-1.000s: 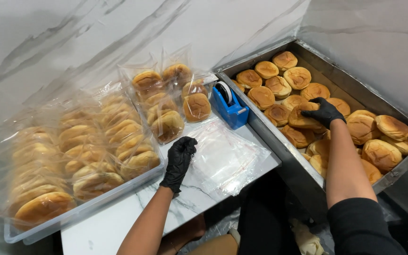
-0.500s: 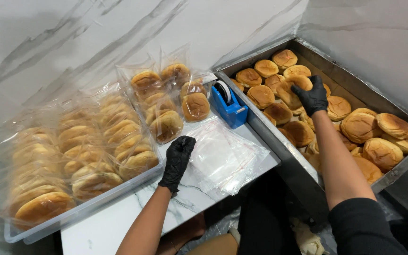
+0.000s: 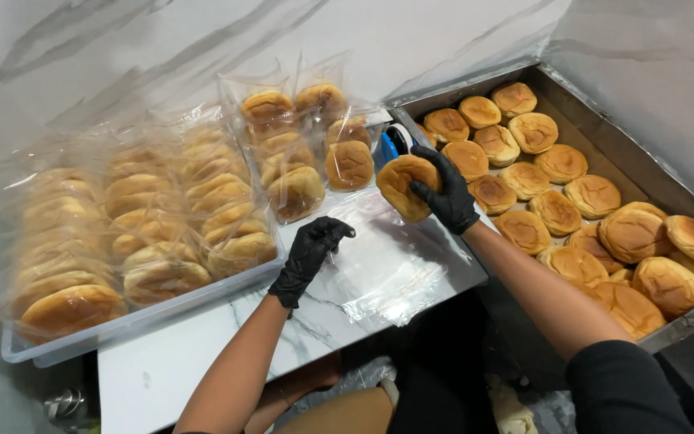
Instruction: The person is individually packaging burger buns into plastic bags and sealing them using a blue tape dispenser at a packaging station.
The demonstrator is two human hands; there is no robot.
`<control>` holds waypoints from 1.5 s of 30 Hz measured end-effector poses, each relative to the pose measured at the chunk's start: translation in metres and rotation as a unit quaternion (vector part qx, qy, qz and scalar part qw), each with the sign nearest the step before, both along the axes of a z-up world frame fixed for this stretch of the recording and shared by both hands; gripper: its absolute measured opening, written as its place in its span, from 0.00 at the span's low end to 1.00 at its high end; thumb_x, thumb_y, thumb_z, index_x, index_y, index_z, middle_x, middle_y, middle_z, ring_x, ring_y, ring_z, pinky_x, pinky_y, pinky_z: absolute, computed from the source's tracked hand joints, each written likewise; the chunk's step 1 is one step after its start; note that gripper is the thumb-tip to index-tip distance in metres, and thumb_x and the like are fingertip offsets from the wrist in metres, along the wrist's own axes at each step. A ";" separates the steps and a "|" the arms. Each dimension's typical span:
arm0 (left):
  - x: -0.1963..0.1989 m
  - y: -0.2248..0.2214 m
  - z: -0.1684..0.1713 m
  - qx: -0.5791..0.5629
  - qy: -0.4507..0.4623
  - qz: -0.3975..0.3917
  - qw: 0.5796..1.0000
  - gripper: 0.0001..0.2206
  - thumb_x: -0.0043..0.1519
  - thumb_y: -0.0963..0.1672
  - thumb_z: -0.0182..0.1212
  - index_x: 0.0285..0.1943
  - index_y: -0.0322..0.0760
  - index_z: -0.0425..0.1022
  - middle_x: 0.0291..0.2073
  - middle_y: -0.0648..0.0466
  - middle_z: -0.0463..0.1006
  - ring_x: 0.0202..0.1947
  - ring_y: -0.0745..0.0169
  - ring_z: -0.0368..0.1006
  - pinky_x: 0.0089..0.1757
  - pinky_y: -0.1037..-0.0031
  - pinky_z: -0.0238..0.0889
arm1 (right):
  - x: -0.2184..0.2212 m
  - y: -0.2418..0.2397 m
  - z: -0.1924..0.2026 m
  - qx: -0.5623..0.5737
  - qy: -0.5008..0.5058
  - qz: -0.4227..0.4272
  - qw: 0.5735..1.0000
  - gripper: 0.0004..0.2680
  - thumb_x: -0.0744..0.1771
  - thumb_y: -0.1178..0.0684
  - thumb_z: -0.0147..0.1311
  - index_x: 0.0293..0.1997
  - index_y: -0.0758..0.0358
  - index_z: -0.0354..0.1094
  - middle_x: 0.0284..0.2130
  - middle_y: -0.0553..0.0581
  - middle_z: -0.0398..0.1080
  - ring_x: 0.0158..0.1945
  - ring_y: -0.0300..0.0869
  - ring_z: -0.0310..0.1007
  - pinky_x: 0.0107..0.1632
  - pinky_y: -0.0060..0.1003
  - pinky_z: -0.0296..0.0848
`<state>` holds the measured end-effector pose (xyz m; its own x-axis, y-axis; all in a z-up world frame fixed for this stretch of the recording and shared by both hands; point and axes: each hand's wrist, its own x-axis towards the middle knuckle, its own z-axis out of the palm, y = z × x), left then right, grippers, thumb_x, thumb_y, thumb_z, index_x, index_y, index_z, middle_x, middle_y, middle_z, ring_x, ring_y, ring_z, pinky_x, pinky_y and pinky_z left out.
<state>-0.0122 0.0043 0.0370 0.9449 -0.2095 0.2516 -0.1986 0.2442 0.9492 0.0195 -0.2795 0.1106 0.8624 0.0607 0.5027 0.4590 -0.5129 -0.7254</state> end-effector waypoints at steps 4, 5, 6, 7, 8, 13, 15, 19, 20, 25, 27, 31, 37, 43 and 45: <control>0.005 0.004 -0.009 -0.028 0.007 -0.069 0.997 0.05 0.64 0.41 0.63 0.42 0.33 0.83 0.27 0.46 0.82 0.20 0.69 0.72 0.28 0.79 0.69 | -0.008 0.005 0.007 0.015 -0.030 0.027 0.999 0.23 0.66 0.52 0.63 0.69 0.53 0.63 0.64 0.55 0.66 0.70 0.46 0.60 0.73 0.44 0.54; 0.004 0.006 -0.010 -0.060 0.013 -0.118 0.991 0.05 0.64 0.40 0.62 0.42 0.32 0.82 0.27 0.43 0.82 0.20 0.66 0.72 0.27 0.78 0.68 | -0.008 0.006 0.007 0.044 -0.028 0.043 0.998 0.21 0.67 0.52 0.58 0.70 0.56 0.61 0.65 0.57 0.65 0.71 0.48 0.59 0.73 0.46 0.52; 0.002 0.007 -0.010 -0.092 0.019 -0.168 0.981 0.05 0.65 0.39 0.60 0.41 0.31 0.81 0.28 0.40 0.81 0.20 0.62 0.73 0.27 0.76 0.66 | -0.008 0.007 0.006 0.073 -0.026 0.058 0.995 0.19 0.69 0.52 0.53 0.70 0.59 0.60 0.66 0.59 0.64 0.72 0.49 0.57 0.74 0.47 0.50; -0.001 0.006 -0.010 -0.093 0.021 -0.166 0.982 0.05 0.65 0.39 0.60 0.41 0.31 0.81 0.28 0.40 0.81 0.20 0.62 0.73 0.27 0.76 0.66 | -0.008 0.008 0.005 0.073 -0.024 0.060 0.995 0.19 0.69 0.52 0.53 0.70 0.59 0.60 0.66 0.59 0.64 0.72 0.49 0.57 0.74 0.47 0.50; -0.005 0.004 -0.010 -0.136 0.053 -0.216 0.965 0.04 0.64 0.39 0.60 0.42 0.32 0.80 0.28 0.38 0.80 0.19 0.62 0.71 0.27 0.75 0.67 | -0.008 0.009 0.005 0.093 -0.012 0.067 0.993 0.19 0.69 0.54 0.51 0.70 0.61 0.60 0.66 0.61 0.63 0.72 0.50 0.57 0.74 0.47 0.50; -0.025 0.002 0.015 -0.154 0.071 -0.268 0.948 0.04 0.63 0.37 0.62 0.42 0.33 0.80 0.28 0.37 0.81 0.19 0.58 0.72 0.26 0.76 0.64 | -0.035 0.040 0.022 0.160 0.067 0.110 0.979 0.21 0.67 0.57 0.49 0.71 0.63 0.57 0.68 0.61 0.60 0.73 0.47 0.54 0.74 0.48 0.49; -0.028 -0.002 0.025 -0.033 0.028 -0.259 0.965 0.02 0.62 0.38 0.65 0.39 0.30 0.82 0.29 0.39 0.83 0.21 0.61 0.76 0.28 0.80 0.67 | -0.035 0.045 0.016 0.291 0.205 0.165 0.920 0.26 0.66 0.60 0.52 0.75 0.56 0.51 0.66 0.52 0.61 0.65 0.39 0.65 0.66 0.38 0.68; -0.016 -0.006 -0.002 -0.016 0.056 -0.203 0.977 0.04 0.61 0.37 0.67 0.43 0.30 0.82 0.30 0.43 0.84 0.24 0.65 0.78 0.30 0.81 0.69 | -0.037 0.050 0.019 0.344 0.274 0.167 0.882 0.28 0.65 0.64 0.53 0.76 0.53 0.51 0.62 0.55 0.66 0.59 0.43 0.73 0.58 0.40 0.76; -0.014 -0.006 -0.005 -0.027 0.055 -0.187 0.980 0.05 0.60 0.37 0.68 0.44 0.30 0.81 0.32 0.43 0.84 0.26 0.65 0.79 0.32 0.80 0.71 | -0.039 0.053 0.022 0.345 0.296 0.144 0.879 0.30 0.64 0.65 0.55 0.76 0.51 0.51 0.60 0.56 0.68 0.58 0.45 0.73 0.57 0.41 0.77; -0.020 -0.006 0.004 -0.053 0.050 -0.163 0.984 0.12 0.56 0.35 0.72 0.47 0.33 0.80 0.37 0.47 0.85 0.33 0.69 0.80 0.38 0.79 0.75 | -0.024 0.044 0.001 0.327 0.315 0.122 0.882 0.31 0.63 0.67 0.58 0.75 0.49 0.53 0.62 0.56 0.67 0.60 0.46 0.72 0.58 0.44 0.77; -0.032 -0.006 0.030 0.047 -0.062 -0.151 0.985 0.08 0.55 0.39 0.75 0.42 0.39 0.85 0.35 0.54 0.83 0.35 0.72 0.77 0.41 0.80 0.72 | -0.007 0.022 -0.029 0.359 0.289 0.112 0.880 0.23 0.61 0.68 0.59 0.63 0.58 0.63 0.47 0.58 0.74 0.48 0.46 0.78 0.47 0.39 0.82; -0.037 -0.009 0.026 0.060 -0.104 -0.162 0.979 0.08 0.55 0.39 0.74 0.42 0.41 0.86 0.32 0.53 0.80 0.34 0.68 0.76 0.42 0.76 0.73 | -0.012 0.034 -0.020 0.380 0.274 0.094 0.878 0.20 0.60 0.69 0.60 0.55 0.61 0.66 0.42 0.58 0.75 0.44 0.46 0.78 0.44 0.36 0.81; -0.026 -0.003 0.022 0.065 -0.123 -0.126 0.982 0.08 0.55 0.39 0.76 0.42 0.40 0.86 0.31 0.54 0.80 0.36 0.70 0.76 0.42 0.76 0.72 | -0.030 0.059 -0.008 0.210 0.272 0.095 0.934 0.19 0.59 0.65 0.69 0.52 0.59 0.70 0.38 0.55 0.75 0.44 0.40 0.75 0.44 0.34 0.78; -0.017 0.001 0.015 0.039 -0.060 -0.080 0.994 0.11 0.54 0.40 0.77 0.45 0.40 0.84 0.33 0.55 0.84 0.38 0.73 0.77 0.45 0.75 0.72 | -0.039 0.079 0.017 0.270 0.308 0.111 0.906 0.16 0.60 0.65 0.68 0.50 0.64 0.69 0.42 0.58 0.77 0.43 0.42 0.77 0.42 0.35 0.81; -0.022 0.000 0.024 0.028 -0.038 -0.068 0.997 0.11 0.53 0.40 0.77 0.44 0.39 0.83 0.32 0.56 0.85 0.37 0.73 0.79 0.45 0.77 0.73 | -0.041 0.081 0.020 0.338 0.323 0.099 0.879 0.16 0.61 0.65 0.65 0.52 0.66 0.68 0.40 0.61 0.75 0.41 0.49 0.80 0.41 0.40 0.82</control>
<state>-0.0339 0.0043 0.0613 0.8857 -0.3496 0.3053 -0.2386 0.2213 0.9456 -0.0213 -0.1990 0.1310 0.9872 0.1180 -0.1075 -0.1276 0.1787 -0.9756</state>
